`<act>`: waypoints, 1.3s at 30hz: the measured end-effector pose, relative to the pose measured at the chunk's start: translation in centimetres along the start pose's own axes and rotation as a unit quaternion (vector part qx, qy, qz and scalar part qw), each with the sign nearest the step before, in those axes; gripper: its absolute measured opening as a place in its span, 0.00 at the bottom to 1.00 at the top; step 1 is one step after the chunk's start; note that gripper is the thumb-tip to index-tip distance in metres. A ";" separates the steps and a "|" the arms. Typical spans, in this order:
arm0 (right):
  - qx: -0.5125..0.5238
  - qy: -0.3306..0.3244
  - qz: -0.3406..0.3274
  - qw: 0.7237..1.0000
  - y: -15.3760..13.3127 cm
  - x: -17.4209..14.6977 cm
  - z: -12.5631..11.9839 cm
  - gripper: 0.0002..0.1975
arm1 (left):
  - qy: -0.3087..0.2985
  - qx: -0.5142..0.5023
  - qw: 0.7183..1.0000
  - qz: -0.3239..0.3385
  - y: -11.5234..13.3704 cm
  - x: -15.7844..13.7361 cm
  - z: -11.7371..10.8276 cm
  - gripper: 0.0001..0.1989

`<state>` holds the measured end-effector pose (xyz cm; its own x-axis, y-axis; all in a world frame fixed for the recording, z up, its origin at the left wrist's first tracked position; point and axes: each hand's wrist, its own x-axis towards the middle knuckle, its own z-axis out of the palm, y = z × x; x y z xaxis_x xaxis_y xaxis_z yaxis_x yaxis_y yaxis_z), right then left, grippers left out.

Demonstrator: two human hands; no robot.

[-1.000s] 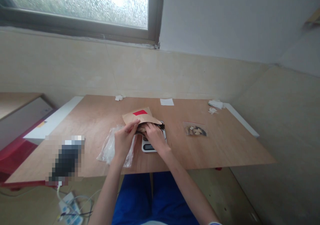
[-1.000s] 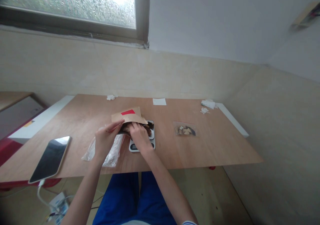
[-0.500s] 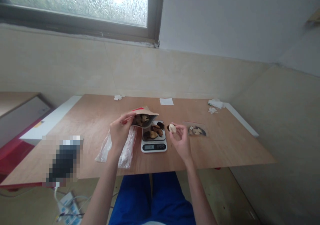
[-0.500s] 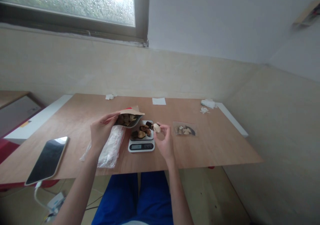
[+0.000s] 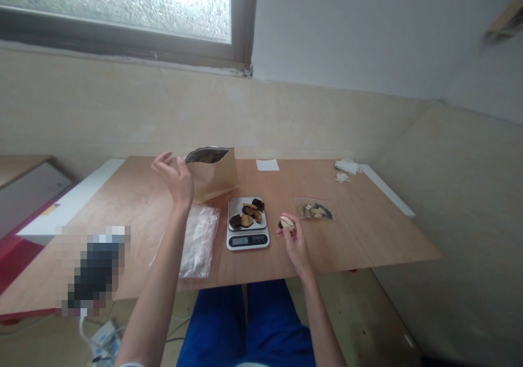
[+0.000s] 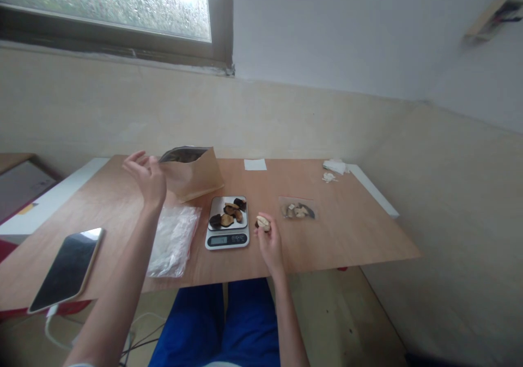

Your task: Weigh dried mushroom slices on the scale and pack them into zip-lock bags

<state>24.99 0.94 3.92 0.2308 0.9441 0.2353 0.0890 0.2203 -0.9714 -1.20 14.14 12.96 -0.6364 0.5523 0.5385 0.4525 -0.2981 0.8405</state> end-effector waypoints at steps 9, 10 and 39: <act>0.135 0.047 0.104 0.984 1.4 -0.1 1.9 0.07 | 0.002 0.044 0.999 0.002 -0.9 -7.5 -3.2 0.14; 0.159 0.042 0.115 0.980 1.4 -0.1 2.1 0.07 | -0.042 0.039 0.998 -0.011 -1.1 -8.5 -3.5 0.12; 0.145 -0.004 0.183 0.972 1.3 -1.8 3.1 0.17 | -0.469 -0.072 0.878 0.065 1.1 -17.0 -2.4 0.09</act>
<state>21.68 0.31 2.15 0.1883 0.9738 -0.1273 -0.2741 -0.0723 -0.9590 8.65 2.58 4.85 0.2401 0.8841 0.4010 0.3561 -0.4645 0.8108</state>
